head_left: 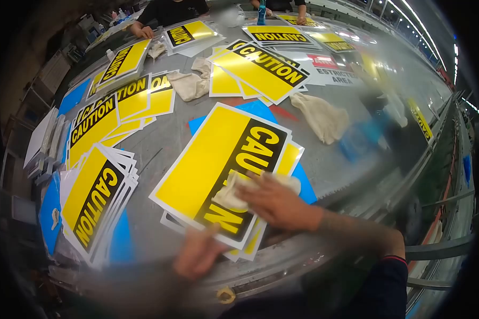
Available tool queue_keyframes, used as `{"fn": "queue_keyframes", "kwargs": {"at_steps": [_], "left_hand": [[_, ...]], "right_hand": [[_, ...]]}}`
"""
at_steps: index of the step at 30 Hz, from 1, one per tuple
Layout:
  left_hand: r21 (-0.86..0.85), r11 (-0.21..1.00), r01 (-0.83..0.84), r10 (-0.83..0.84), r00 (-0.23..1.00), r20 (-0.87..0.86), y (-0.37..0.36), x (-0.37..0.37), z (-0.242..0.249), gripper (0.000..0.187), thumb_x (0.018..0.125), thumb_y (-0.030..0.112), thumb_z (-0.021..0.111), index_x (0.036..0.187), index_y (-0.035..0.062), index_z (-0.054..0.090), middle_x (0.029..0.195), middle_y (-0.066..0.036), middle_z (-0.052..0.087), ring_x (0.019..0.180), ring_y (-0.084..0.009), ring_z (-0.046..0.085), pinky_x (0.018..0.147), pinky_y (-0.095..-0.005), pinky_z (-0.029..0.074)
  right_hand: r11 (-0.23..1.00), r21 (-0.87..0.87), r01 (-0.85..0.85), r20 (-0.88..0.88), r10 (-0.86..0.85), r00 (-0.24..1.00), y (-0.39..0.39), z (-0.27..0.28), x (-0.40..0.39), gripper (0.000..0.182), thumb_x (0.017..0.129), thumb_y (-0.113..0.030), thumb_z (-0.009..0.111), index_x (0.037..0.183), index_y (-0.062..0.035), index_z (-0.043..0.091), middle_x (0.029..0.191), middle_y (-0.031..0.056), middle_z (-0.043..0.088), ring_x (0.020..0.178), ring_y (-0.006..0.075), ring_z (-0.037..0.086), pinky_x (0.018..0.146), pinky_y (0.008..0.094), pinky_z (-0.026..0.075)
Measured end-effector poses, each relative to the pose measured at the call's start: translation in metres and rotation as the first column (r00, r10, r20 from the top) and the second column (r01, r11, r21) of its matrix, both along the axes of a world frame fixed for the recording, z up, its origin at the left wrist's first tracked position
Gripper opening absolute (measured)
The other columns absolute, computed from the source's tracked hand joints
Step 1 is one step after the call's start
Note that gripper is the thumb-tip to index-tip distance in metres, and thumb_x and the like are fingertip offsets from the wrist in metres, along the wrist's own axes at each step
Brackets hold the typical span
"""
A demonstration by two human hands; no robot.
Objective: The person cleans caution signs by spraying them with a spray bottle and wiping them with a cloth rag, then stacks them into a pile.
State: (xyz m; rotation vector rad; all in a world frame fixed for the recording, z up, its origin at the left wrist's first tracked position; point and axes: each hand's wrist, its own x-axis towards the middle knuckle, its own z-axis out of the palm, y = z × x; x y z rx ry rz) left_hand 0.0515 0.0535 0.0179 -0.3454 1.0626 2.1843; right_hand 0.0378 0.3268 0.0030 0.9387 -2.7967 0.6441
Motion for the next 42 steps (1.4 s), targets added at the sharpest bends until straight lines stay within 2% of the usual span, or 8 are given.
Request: {"fn": "queue_keyframes", "kwargs": {"at_steps": [8, 13, 19, 24, 29, 31, 34, 42], "left_hand": [[0.06, 0.998, -0.004, 0.005, 1.0, -0.003, -0.004, -0.001, -0.002, 0.052, 0.109, 0.002, 0.056, 0.156, -0.004, 0.036, 0.15, -0.023, 0.057, 0.134, -0.0388, 0.065, 0.108, -0.0592, 0.06], [0.08, 0.997, 0.019, -0.022, 0.999, 0.033, -0.007, -0.003, -0.008, 0.048, 0.11, 0.004, 0.056, 0.154, -0.0043, 0.04, 0.15, -0.023, 0.058, 0.134, -0.0382, 0.065, 0.109, -0.0593, 0.06], [0.121, 0.993, 0.018, -0.025, 0.998, 0.057, -0.01, -0.006, -0.002, 0.051, 0.111, 0.004, 0.056, 0.156, -0.0041, 0.035, 0.154, -0.024, 0.054, 0.137, -0.0394, 0.062, 0.111, -0.0606, 0.058], [0.163, 0.986, -0.03, 0.013, 0.994, 0.104, -0.008, -0.008, -0.006, 0.05, 0.112, 0.006, 0.055, 0.157, -0.003, 0.036, 0.158, -0.023, 0.051, 0.144, -0.0409, 0.056, 0.117, -0.0647, 0.051], [0.22, 0.975, -0.034, 0.003, 0.99, 0.14, -0.012, -0.012, -0.015, 0.055, 0.105, -0.001, 0.055, 0.157, -0.0017, 0.039, 0.156, -0.021, 0.053, 0.141, -0.04, 0.058, 0.117, -0.0647, 0.05], [0.206, 0.978, 0.024, -0.041, 0.996, 0.078, -0.019, -0.01, -0.015, 0.075, 0.089, -0.007, 0.054, 0.161, 0.0049, 0.036, 0.157, -0.018, 0.051, 0.141, -0.0386, 0.058, 0.119, -0.0652, 0.047], [-0.169, 0.958, 0.231, -0.271, 0.924, -0.269, -0.032, -0.008, -0.045, 0.086, 0.083, -0.009, 0.051, 0.165, 0.011, 0.032, 0.155, -0.017, 0.051, 0.144, -0.0362, 0.054, 0.12, -0.064, 0.045], [-0.198, 0.959, 0.202, -0.248, 0.939, -0.24, -0.036, -0.01, -0.053, 0.075, 0.083, -0.014, 0.05, 0.154, 0.0086, 0.043, 0.152, -0.018, 0.054, 0.142, -0.038, 0.056, 0.117, -0.0659, 0.047]], "right_hand": [[0.893, 0.043, 0.449, -0.154, -0.438, 0.886, 0.067, -0.029, -0.099, 0.052, 0.108, -0.021, 0.055, 0.157, -0.0072, 0.051, 0.161, 0.0184, 0.052, 0.153, 0.05, 0.037, 0.124, 0.065, 0.031], [0.995, -0.027, -0.096, 0.132, 0.099, 0.986, -0.03, 0.003, -0.031, 0.058, 0.104, -0.02, 0.063, 0.159, -0.0101, 0.05, 0.169, 0.0173, 0.043, 0.156, 0.0429, 0.039, 0.127, 0.0615, 0.029], [0.951, 0.018, 0.308, -0.126, -0.304, 0.944, 0.037, -0.01, -0.135, 0.053, 0.106, -0.026, 0.061, 0.157, -0.0111, 0.054, 0.163, 0.0148, 0.052, 0.156, 0.047, 0.035, 0.128, 0.0582, 0.029], [0.943, 0.122, 0.31, -0.15, -0.291, 0.945, 0.032, -0.018, -0.139, 0.056, 0.108, -0.029, 0.056, 0.161, -0.0104, 0.049, 0.169, 0.0146, 0.043, 0.158, 0.0497, 0.029, 0.128, 0.0622, 0.027], [0.987, 0.056, -0.151, 0.036, 0.149, 0.988, -0.056, -0.004, -0.045, 0.062, 0.108, -0.031, 0.057, 0.165, -0.0095, 0.042, 0.173, 0.0162, 0.036, 0.156, 0.0508, 0.033, 0.126, 0.0662, 0.028], [0.967, -0.061, -0.248, 0.083, 0.252, 0.964, -0.07, -0.003, -0.024, 0.063, 0.108, -0.03, 0.058, 0.166, -0.0126, 0.042, 0.174, 0.0146, 0.034, 0.159, 0.0489, 0.03, 0.128, 0.0664, 0.025], [0.946, -0.04, -0.322, 0.151, 0.324, 0.934, -0.065, 0.004, -0.022, 0.062, 0.111, -0.032, 0.051, 0.168, -0.0151, 0.038, 0.178, 0.0094, 0.029, 0.164, 0.0432, 0.022, 0.131, 0.0642, 0.021], [0.953, -0.026, -0.302, 0.117, 0.303, 0.946, -0.068, 0.005, -0.028, 0.056, 0.114, -0.035, 0.047, 0.167, -0.0156, 0.041, 0.177, 0.0062, 0.031, 0.164, 0.0414, 0.023, 0.132, 0.0631, 0.022]]}}
